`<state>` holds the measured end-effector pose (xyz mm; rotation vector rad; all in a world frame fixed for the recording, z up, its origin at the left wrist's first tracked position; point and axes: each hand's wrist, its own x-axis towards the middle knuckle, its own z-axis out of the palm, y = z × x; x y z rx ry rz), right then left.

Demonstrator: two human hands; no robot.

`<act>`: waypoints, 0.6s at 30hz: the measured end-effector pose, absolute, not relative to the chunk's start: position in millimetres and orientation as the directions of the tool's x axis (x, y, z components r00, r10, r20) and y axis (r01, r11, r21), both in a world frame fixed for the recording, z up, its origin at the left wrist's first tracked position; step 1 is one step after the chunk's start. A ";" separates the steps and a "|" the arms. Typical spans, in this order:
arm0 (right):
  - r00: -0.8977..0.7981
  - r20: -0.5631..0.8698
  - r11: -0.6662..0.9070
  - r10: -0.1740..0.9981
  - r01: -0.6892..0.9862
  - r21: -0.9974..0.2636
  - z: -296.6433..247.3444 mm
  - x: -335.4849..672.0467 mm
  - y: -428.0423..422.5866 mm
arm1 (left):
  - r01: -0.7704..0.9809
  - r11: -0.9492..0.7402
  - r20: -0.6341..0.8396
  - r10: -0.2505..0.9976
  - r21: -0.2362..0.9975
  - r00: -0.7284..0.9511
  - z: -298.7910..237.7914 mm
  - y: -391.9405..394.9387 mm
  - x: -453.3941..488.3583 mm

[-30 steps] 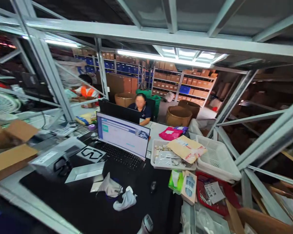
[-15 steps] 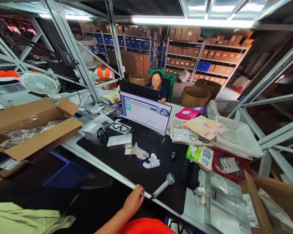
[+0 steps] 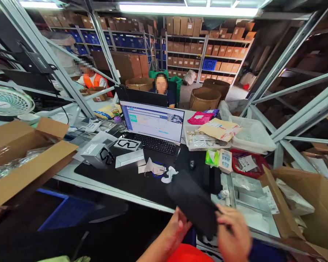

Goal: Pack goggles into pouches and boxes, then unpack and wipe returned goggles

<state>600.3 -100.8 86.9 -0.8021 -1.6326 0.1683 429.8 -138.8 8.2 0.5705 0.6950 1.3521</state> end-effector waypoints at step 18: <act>-0.706 -0.158 -0.219 0.690 0.004 -0.976 51.5 467.1 -27.5 | -0.591 0.009 -0.109 0.985 0.806 -0.134 57.1 -81.1 280.7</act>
